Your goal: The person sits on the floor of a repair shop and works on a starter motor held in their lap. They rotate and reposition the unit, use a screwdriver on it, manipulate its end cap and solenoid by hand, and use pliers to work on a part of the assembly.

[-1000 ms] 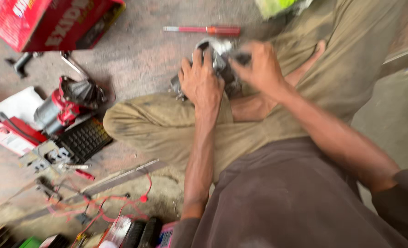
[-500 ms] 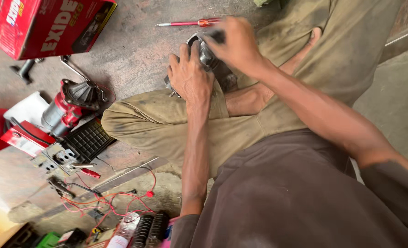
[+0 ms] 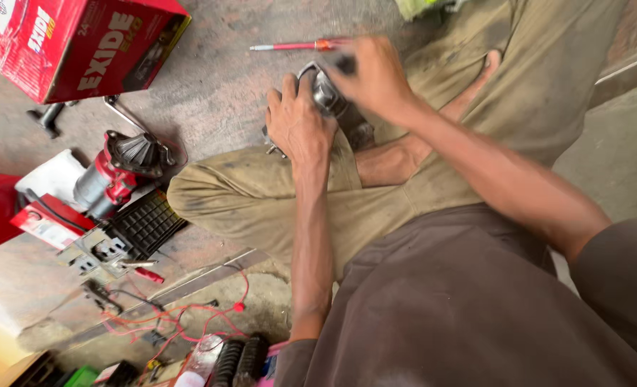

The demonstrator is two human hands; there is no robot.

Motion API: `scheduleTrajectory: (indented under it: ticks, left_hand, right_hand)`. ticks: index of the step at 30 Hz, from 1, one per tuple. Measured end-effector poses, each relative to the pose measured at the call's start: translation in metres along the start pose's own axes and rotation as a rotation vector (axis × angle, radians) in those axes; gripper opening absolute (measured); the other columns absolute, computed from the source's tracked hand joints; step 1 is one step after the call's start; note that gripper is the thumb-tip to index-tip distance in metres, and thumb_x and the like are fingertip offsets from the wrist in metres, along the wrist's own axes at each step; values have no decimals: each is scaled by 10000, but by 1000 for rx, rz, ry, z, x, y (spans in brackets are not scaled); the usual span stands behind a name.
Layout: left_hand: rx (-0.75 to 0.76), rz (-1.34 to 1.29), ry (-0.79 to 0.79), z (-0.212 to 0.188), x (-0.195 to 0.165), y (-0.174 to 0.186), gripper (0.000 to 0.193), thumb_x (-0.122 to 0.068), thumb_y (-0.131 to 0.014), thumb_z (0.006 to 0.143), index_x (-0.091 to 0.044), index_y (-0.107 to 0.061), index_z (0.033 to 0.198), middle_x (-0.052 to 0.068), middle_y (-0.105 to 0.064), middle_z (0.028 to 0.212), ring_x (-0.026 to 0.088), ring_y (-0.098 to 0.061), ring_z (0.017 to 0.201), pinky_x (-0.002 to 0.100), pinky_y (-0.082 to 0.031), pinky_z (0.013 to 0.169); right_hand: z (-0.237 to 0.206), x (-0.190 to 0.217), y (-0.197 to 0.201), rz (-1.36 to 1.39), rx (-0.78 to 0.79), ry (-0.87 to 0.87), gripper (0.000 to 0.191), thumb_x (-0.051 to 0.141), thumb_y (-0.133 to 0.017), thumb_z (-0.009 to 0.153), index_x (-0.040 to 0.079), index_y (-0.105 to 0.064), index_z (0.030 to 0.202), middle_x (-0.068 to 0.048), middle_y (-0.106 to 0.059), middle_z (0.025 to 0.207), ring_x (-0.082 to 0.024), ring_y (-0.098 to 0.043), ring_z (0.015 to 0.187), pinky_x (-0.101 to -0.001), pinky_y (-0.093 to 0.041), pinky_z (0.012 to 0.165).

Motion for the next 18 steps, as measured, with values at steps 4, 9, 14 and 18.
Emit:
scheduleTrajectory:
  ticks: [4, 9, 14, 18]
  left_hand:
    - [-30, -11, -11, 1, 4, 0, 594, -64, -783, 589, -174, -728, 1170, 40, -637, 1127, 344, -590, 984, 473, -508, 825]
    - [-24, 21, -46, 4, 8, -2, 601, -43, -778, 618, -182, -739, 1201, 17, -669, 1187, 311, -614, 980, 426, -539, 847]
    - [102, -53, -44, 39, 22, -10, 577, -158, -868, 510, -226, -776, 1075, 18, -707, 1105, 322, -646, 977, 440, -553, 809]
    - [136, -60, -109, 43, 20, -7, 637, -241, -924, 486, -234, -778, 1107, 18, -708, 1134, 330, -652, 989, 443, -558, 821]
  right_hand:
    - [-5, 8, 3, -9, 21, 10, 194, 186, -807, 942, 0, -756, 958, -184, -672, 817, -372, -675, 740, -451, -517, 677]
    - [-4, 11, -5, -126, -33, 97, 201, 184, -829, 952, 0, -753, 986, -195, -666, 851, -400, -652, 794, -485, -502, 719]
    - [0, 3, -5, 51, 34, -92, 204, 200, -741, 954, 13, -754, 1034, -188, -675, 861, -355, -675, 754, -451, -519, 679]
    - [13, -6, -10, -113, 58, -56, 248, 259, -809, 953, 16, -758, 954, -211, -679, 846, -396, -684, 776, -480, -533, 724]
Point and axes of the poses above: each hand's wrist, its own z-axis towards the middle knuckle, its own y-axis out of the back of the hand, x = y × z, the point moved 8 cm from there along z, towards the middle knuckle
